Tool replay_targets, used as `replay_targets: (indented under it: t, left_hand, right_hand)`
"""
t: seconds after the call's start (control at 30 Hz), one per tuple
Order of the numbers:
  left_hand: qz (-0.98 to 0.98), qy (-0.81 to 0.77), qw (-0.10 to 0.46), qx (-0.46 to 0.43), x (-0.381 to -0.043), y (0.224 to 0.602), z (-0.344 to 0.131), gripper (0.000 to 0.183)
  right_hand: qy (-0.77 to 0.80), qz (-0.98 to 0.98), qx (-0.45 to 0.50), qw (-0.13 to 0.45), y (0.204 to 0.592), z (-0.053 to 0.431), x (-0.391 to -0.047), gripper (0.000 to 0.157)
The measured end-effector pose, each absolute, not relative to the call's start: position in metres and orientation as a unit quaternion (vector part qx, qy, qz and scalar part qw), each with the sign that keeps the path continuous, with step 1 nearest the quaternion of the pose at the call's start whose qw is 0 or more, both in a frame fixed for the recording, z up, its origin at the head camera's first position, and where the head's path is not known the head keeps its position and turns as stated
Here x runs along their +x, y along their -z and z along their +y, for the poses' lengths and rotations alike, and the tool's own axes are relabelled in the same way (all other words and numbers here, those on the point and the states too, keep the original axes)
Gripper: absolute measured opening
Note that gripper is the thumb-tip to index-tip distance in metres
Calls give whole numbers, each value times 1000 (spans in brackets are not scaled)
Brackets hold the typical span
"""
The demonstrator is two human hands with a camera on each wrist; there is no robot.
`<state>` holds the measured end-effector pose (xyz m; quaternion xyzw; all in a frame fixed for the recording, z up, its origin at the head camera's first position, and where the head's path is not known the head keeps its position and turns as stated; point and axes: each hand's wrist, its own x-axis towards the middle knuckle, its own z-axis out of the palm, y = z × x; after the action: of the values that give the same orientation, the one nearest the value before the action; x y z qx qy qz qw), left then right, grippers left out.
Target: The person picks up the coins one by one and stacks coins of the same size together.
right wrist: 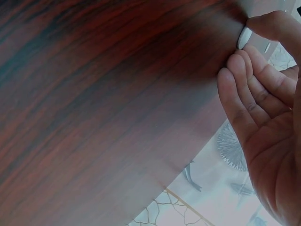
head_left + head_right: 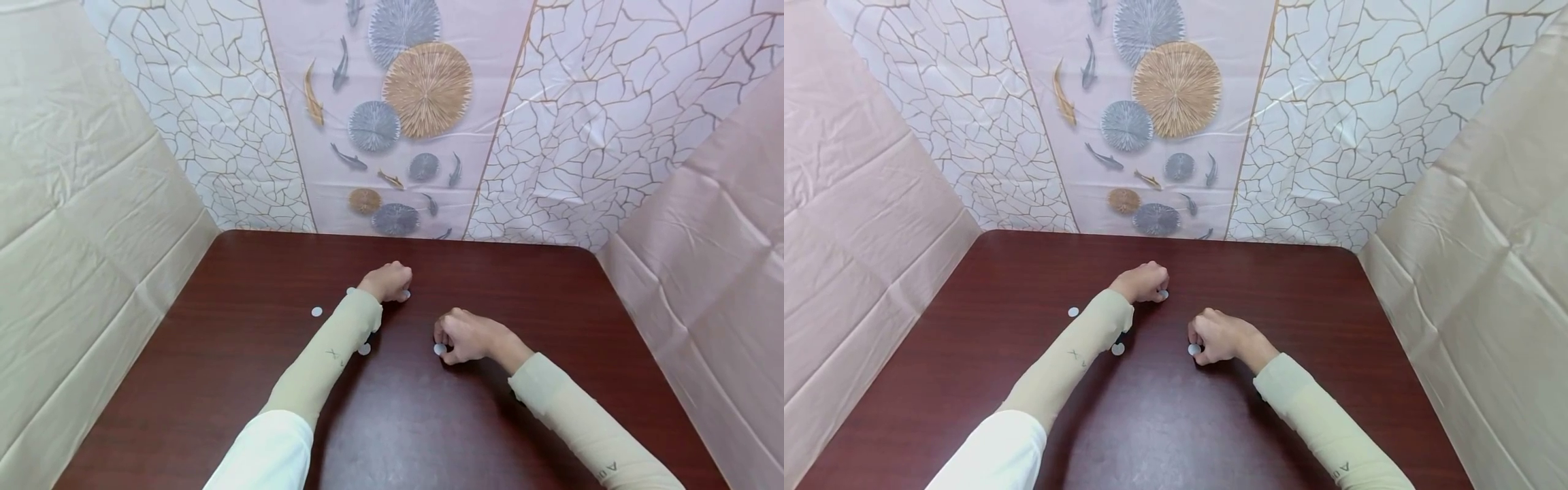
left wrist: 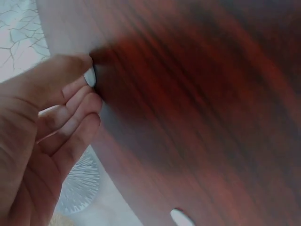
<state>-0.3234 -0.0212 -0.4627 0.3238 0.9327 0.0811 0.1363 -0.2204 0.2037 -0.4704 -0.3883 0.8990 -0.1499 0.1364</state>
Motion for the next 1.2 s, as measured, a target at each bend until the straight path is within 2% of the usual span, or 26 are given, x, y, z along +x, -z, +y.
replay_targets:
  t: [0.13, 0.37, 0.5, 0.73, 1.2]
  left_hand:
    - [936, -55, 138, 319, -326, 464, -16, 17]
    - [937, -24, 124, 324, -331, 473, -13, 33]
    - [937, -24, 122, 327, -330, 474, -15, 29]
    - [928, -78, 86, 353, -331, 465, -14, 17]
    - [919, -140, 89, 357, -313, 452, -23, 17]
  right_hand:
    - [148, 899, -389, 138, 469, 204, -220, 13]
    - [150, 899, -389, 135, 469, 203, -218, 12]
    - [149, 897, -392, 136, 470, 203, -217, 11]
    - [144, 901, -383, 141, 466, 204, -219, 14]
    - [150, 898, -385, 149, 468, 203, -220, 11]
